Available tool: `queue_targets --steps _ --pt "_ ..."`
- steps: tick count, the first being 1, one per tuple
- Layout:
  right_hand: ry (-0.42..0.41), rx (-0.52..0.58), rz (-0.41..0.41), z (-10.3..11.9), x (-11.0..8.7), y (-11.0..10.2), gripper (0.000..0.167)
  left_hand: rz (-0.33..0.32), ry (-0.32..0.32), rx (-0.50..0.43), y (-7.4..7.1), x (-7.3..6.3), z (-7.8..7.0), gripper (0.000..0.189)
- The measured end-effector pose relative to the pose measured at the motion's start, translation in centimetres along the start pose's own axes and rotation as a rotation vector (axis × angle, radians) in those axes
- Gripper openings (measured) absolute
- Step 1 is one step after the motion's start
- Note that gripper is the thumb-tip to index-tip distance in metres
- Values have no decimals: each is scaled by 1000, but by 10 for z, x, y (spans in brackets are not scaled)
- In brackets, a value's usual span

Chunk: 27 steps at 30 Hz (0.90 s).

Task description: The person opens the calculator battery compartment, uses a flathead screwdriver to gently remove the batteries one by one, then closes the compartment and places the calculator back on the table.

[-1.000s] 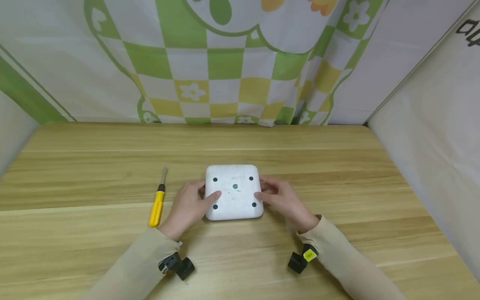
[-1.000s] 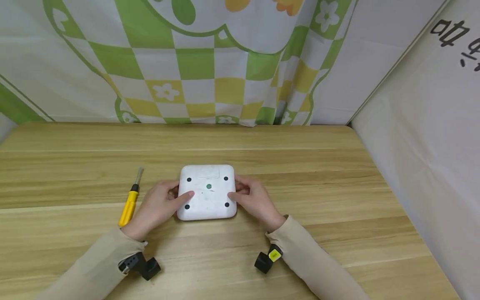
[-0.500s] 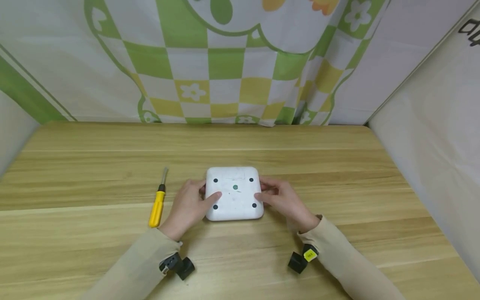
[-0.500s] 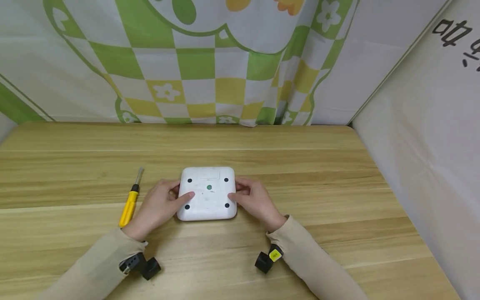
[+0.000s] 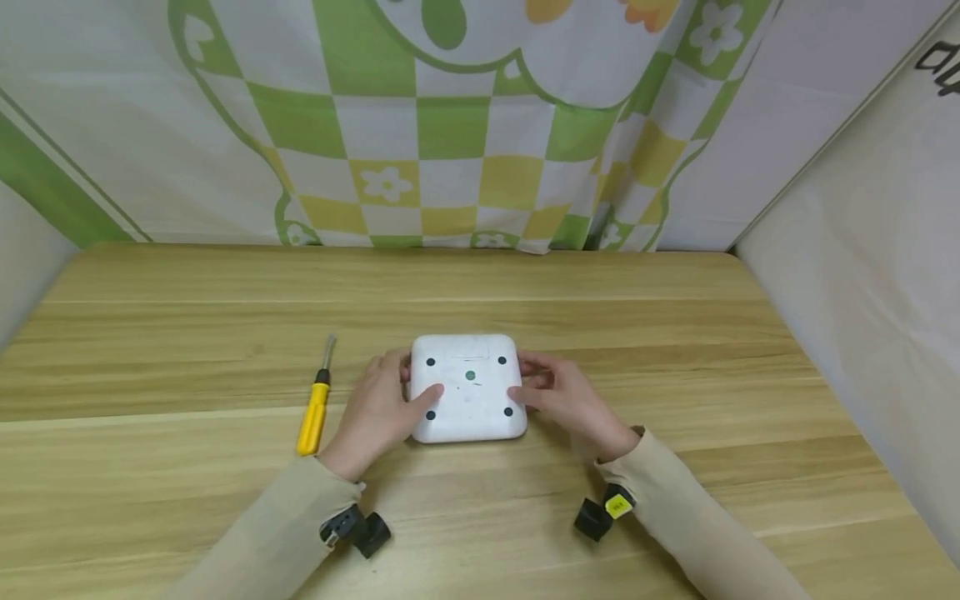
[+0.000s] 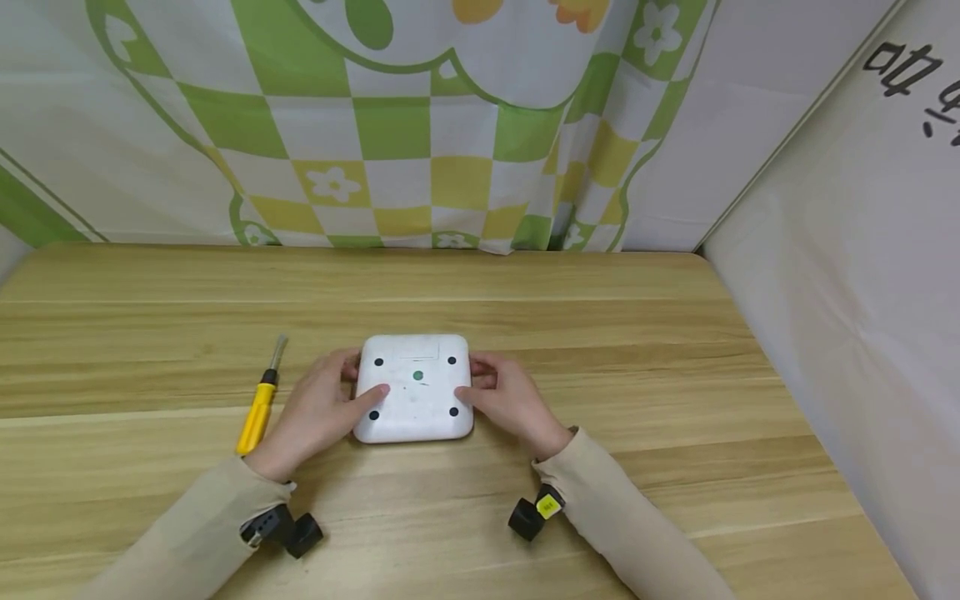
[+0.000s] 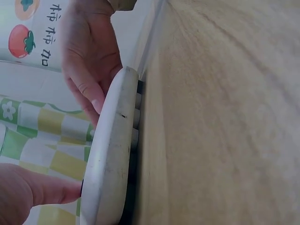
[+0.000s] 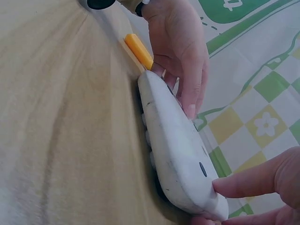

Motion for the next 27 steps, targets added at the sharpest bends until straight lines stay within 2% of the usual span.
queue_targets --steps 6,11,17,27 --pt "-158 -133 14 16 0 -1 57 13 8 28 3 3 -4 83" --pt "-236 -234 15 25 0 0 50 29 -3 62 6 5 -4 95" --pt "-329 -363 6 37 4 2 39 35 -11 60 7 7 -4 96" --pt "-438 -541 6 54 19 15 35 32 -2 67 7 6 -5 96"
Point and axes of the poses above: each hand's wrist, its own x-axis towards the middle knuckle, its own y-axis out of the palm, z = x × y, the point moved 7 cm from there along x, towards the middle knuckle, and after that the axes turned 1 degree about -z, right-handed, at the moved point
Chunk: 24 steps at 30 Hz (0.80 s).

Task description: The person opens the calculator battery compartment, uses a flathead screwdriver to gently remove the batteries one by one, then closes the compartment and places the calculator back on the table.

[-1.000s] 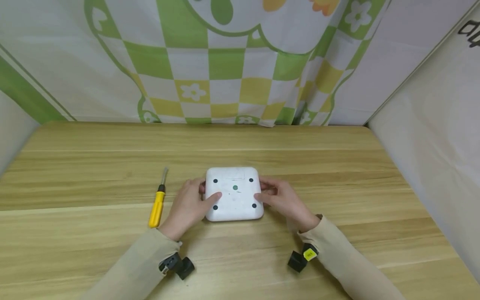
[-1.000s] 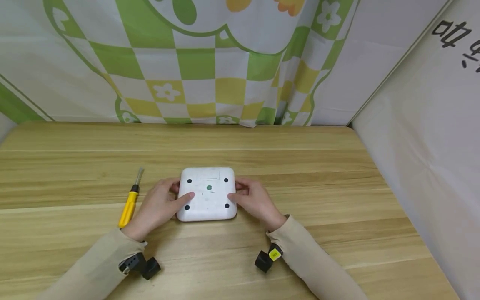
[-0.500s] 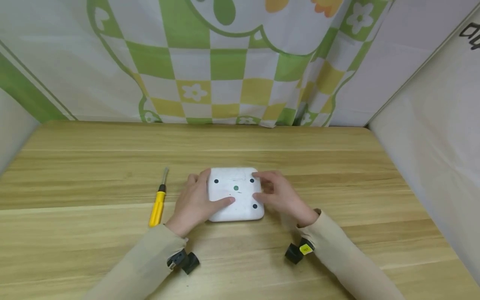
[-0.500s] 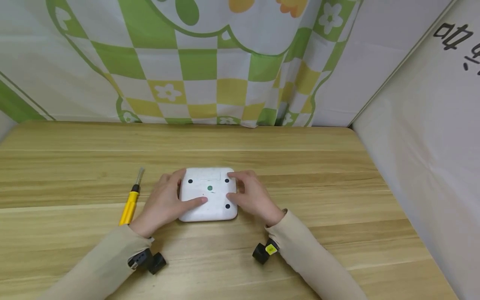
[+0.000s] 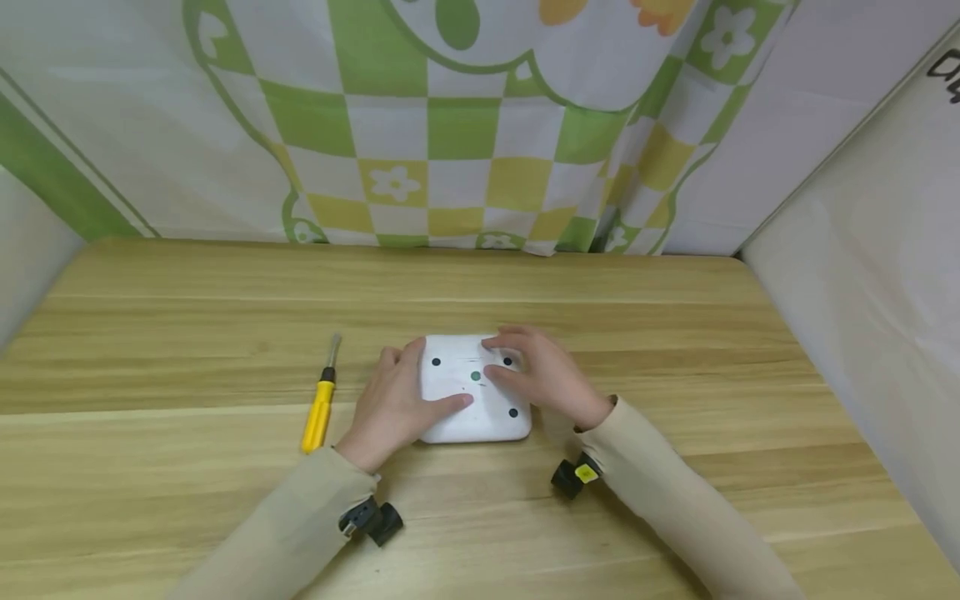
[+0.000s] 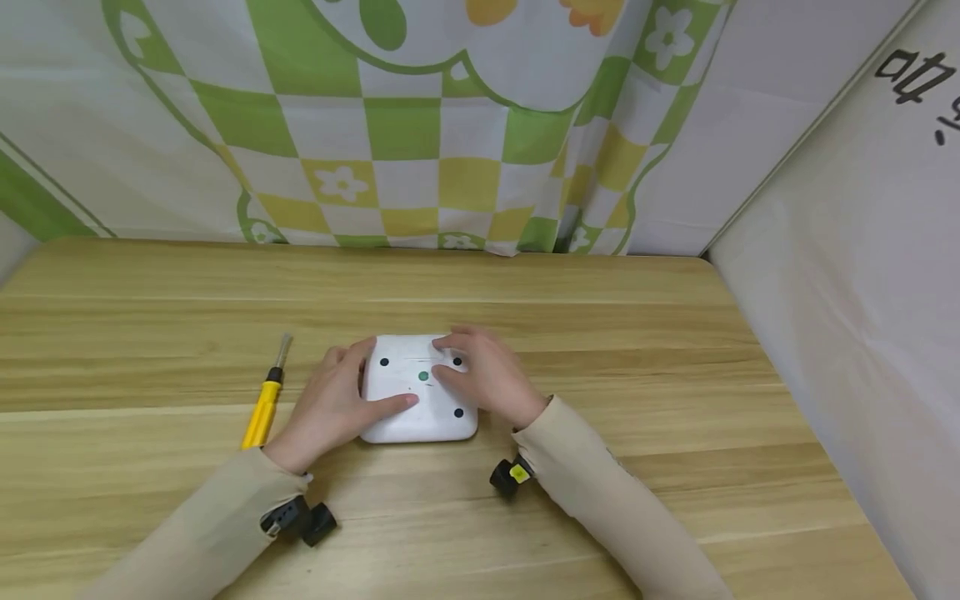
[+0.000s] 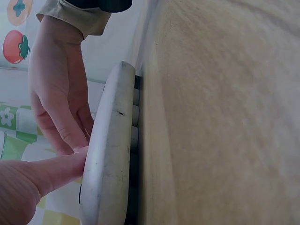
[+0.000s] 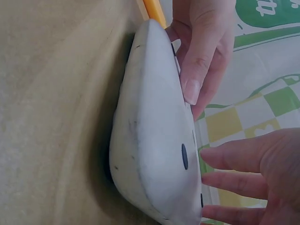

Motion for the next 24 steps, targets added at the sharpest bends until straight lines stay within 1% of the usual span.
queue_targets --steps 5,9,13,16,20,24 --pt "-16 -33 1 2 7 4 34 -5 3 4 0 0 0 96" --pt "-59 -41 2 5 11 6 32 -10 9 6 0 0 -1 96" --pt "-101 -33 25 9 14 7 31 -9 9 -1 0 0 0 95" --pt "-106 -26 54 10 17 9 30 -8 3 0 0 1 0 96" --pt "-115 -44 80 14 22 9 27 -7 -1 1 0 1 0 96" --pt "-138 -85 98 19 26 9 25 -5 -5 -1 0 0 1 96"
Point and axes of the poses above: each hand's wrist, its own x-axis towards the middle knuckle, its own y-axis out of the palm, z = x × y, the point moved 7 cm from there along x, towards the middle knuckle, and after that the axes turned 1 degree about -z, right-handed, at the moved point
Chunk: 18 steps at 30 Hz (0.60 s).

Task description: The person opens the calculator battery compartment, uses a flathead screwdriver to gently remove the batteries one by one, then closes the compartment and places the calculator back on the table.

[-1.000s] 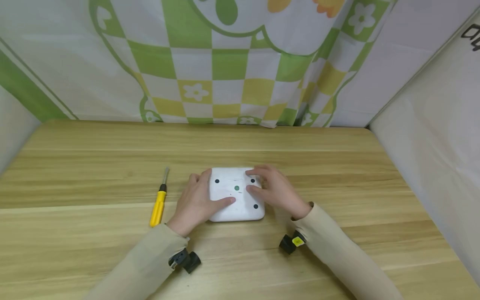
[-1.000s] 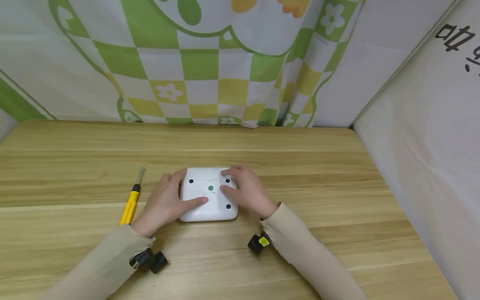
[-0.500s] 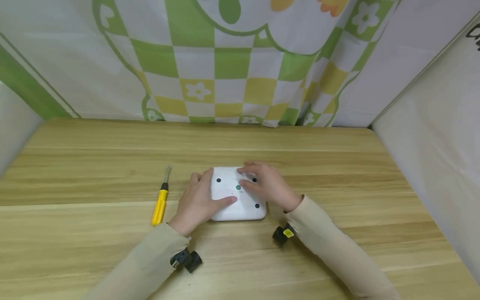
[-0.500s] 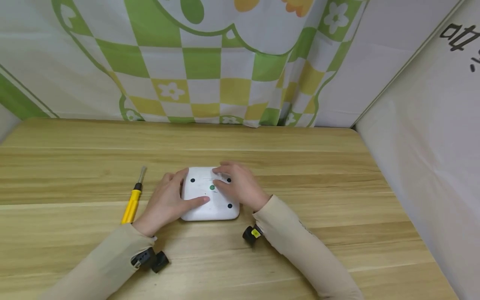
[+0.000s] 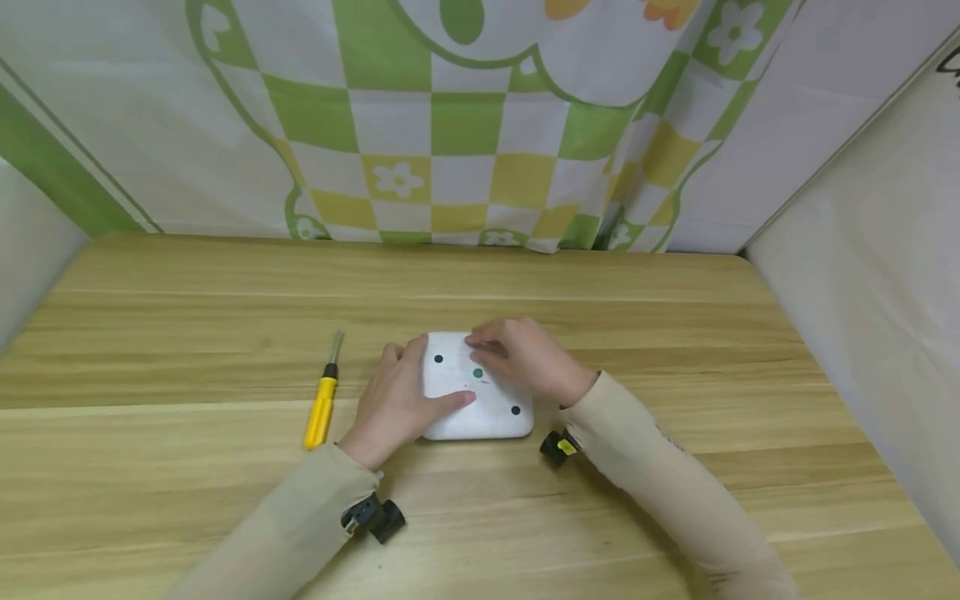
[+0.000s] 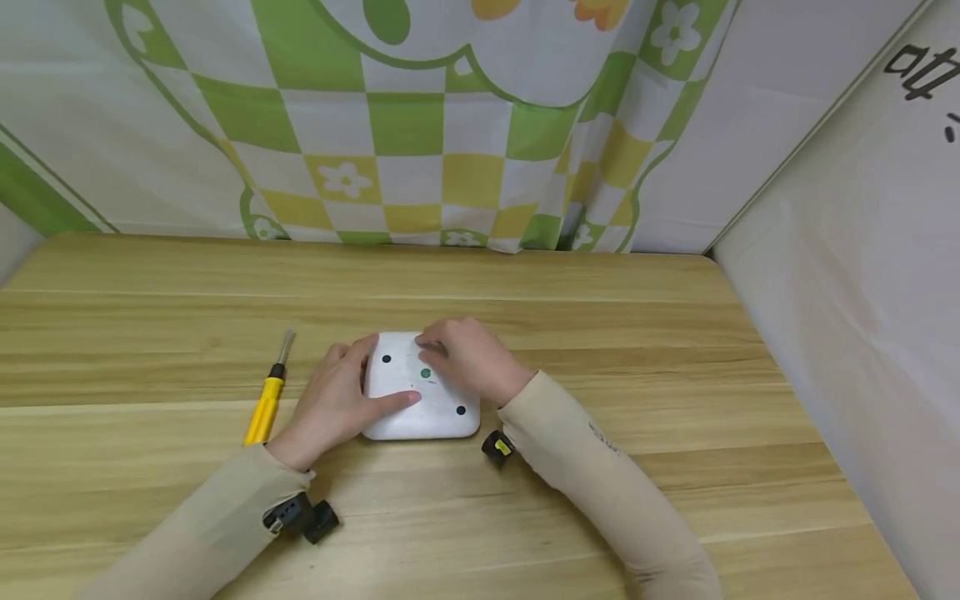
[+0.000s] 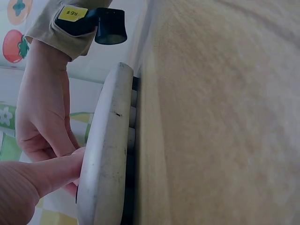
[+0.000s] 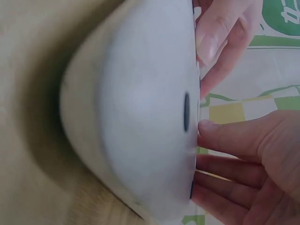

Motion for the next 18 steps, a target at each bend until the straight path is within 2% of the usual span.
queue_targets --steps 7,14,18 --pt "-87 -100 48 7 5 -2 24 10 -13 3 1 0 1 95" --pt "-253 -336 75 18 3 1 18 6 -6 2 0 1 0 96" --pt "-291 -468 99 22 1 6 20 7 -2 5 1 0 0 96"
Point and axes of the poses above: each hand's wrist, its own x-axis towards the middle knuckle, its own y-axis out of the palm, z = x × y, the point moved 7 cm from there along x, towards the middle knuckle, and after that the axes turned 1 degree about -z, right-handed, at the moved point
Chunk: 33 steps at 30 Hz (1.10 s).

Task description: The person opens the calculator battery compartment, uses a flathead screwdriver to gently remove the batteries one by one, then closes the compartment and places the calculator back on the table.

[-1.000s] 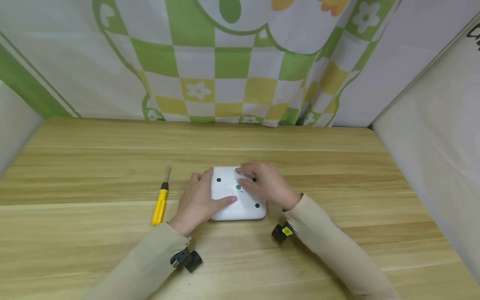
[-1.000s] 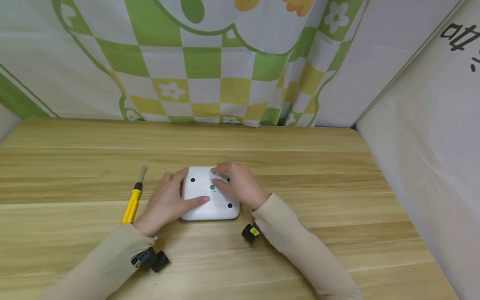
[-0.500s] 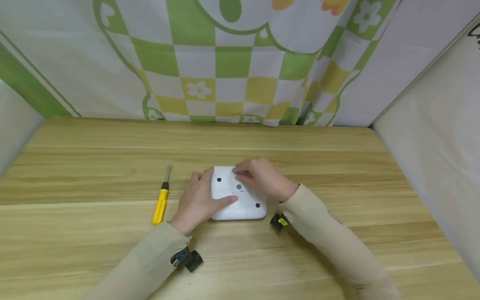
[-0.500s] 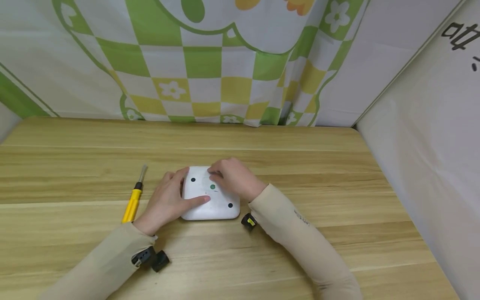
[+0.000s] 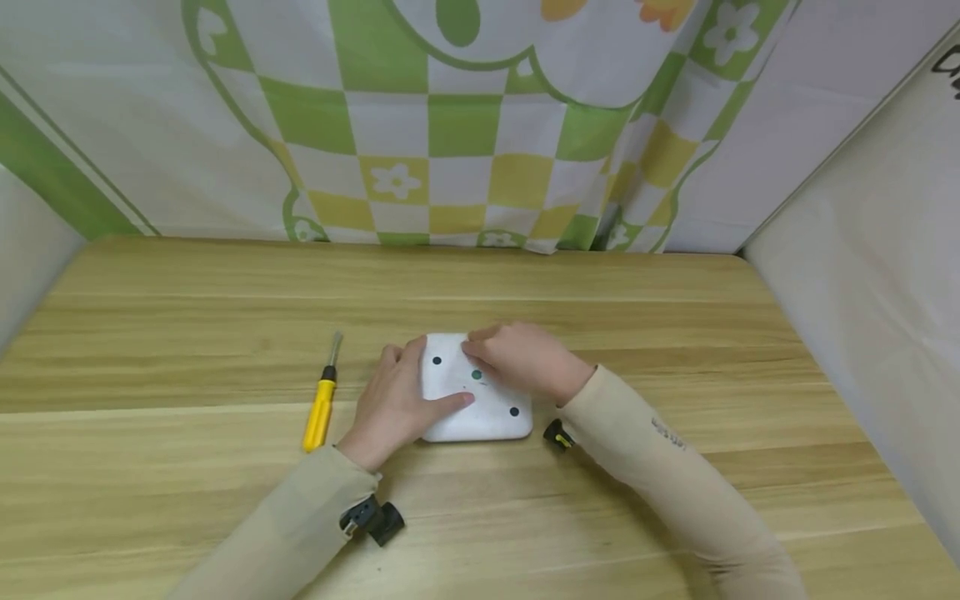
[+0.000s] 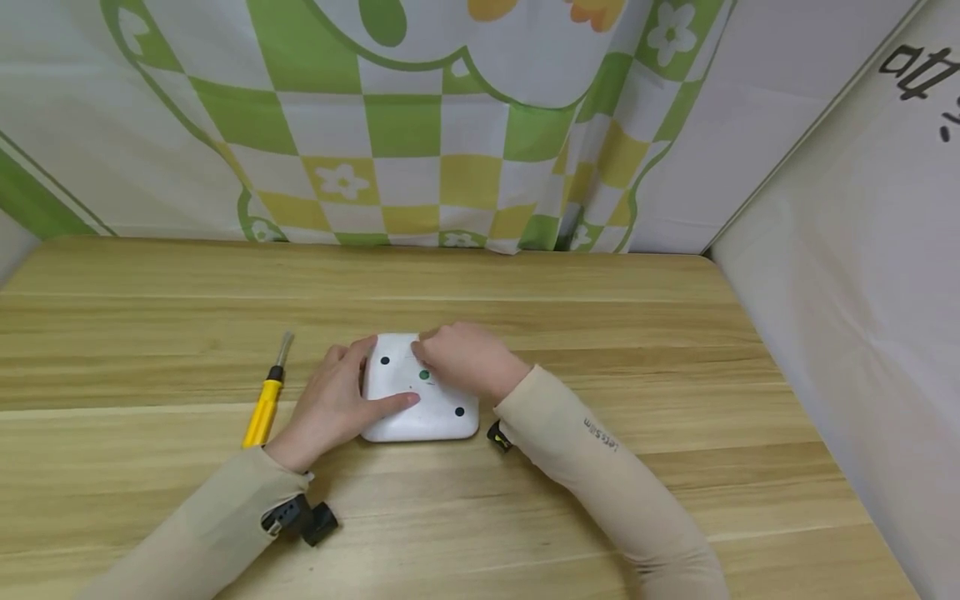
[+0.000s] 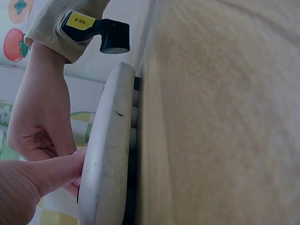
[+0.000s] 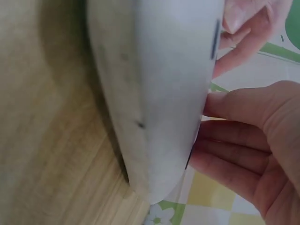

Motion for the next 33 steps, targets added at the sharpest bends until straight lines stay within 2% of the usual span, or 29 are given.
queue_targets --steps 6,10,13,15,21,23,28,33 --pt "-58 -155 5 8 -1 3 19 8 -5 7 0 0 0 97" --pt "-101 -214 -37 13 -2 2 12 10 -7 7 0 0 0 97" --pt "-121 -233 -58 13 -3 3 12 10 -9 12 0 0 0 97" --pt "-108 -197 -48 10 -4 4 17 7 -9 18 0 0 0 97" --pt "-28 117 -43 -7 -5 0 25 4 -7 19 1 0 0 97" --pt "-39 157 -48 -10 -4 -2 24 7 -10 18 1 0 0 97" --pt "-45 127 -46 -10 -1 -3 20 8 -12 18 1 0 0 96" --pt "-41 -24 -16 -1 0 -2 19 3 0 14 1 0 0 96"
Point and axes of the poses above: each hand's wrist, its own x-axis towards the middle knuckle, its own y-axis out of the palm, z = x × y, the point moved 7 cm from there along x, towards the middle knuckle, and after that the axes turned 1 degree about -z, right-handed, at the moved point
